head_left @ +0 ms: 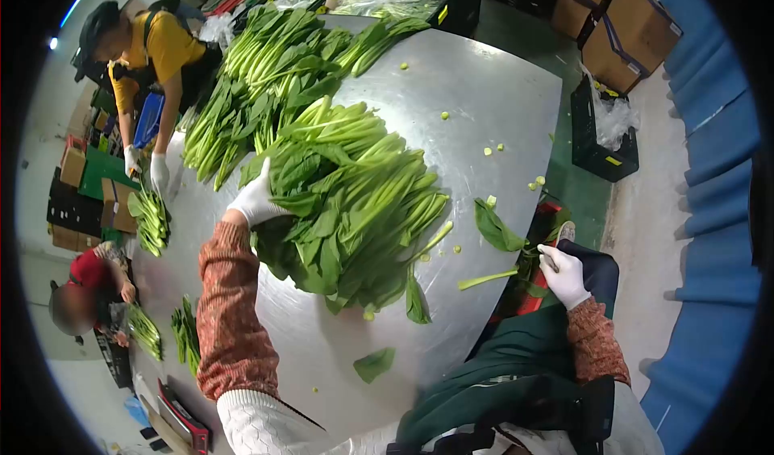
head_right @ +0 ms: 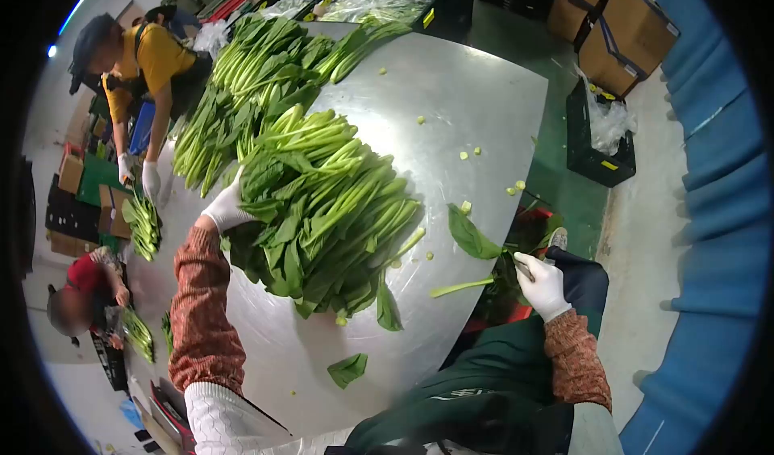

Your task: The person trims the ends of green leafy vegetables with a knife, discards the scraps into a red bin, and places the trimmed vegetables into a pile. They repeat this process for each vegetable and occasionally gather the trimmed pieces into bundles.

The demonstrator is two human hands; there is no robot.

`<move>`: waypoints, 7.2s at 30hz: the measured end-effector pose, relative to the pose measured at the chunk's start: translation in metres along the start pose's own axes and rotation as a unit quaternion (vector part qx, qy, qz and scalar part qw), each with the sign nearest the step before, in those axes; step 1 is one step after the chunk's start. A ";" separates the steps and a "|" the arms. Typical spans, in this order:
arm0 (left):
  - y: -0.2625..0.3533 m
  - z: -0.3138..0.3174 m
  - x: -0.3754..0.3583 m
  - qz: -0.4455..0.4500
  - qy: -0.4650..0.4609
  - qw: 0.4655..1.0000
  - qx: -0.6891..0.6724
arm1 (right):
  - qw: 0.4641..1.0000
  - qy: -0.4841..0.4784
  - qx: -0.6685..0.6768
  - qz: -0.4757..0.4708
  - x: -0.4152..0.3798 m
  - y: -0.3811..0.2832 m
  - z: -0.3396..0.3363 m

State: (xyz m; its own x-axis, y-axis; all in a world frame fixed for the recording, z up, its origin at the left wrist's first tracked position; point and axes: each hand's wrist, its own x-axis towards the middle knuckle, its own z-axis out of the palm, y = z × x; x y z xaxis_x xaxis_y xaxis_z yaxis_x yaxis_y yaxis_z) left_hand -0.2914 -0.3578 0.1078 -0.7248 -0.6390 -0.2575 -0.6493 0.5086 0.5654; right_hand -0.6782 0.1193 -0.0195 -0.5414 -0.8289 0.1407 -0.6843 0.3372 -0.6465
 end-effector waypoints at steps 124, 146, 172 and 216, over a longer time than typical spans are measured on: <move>0.239 0.285 -0.231 -0.006 -0.115 0.991 -0.065 | 0.861 -0.360 0.330 -0.141 -0.091 -0.104 0.001; 0.262 0.278 -0.178 0.061 0.265 0.953 0.135 | 0.953 -0.173 0.249 -0.018 -0.052 -0.103 0.002; 0.254 0.280 -0.198 0.034 0.178 0.977 -0.108 | 0.838 -0.314 0.435 0.100 -0.065 -0.120 -0.001; 0.151 0.084 -0.343 0.604 0.084 0.551 -0.570 | 0.946 -0.170 -0.013 -0.275 0.001 -0.134 0.063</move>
State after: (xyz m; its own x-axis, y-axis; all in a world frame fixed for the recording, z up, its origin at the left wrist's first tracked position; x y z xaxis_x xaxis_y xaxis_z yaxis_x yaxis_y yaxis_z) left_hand -0.1596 -0.0132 0.2155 -0.3763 -0.3243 0.8679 0.9187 -0.0097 0.3948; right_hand -0.5563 0.0451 0.0206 0.0864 -0.9762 0.1989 -0.8307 -0.1808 -0.5265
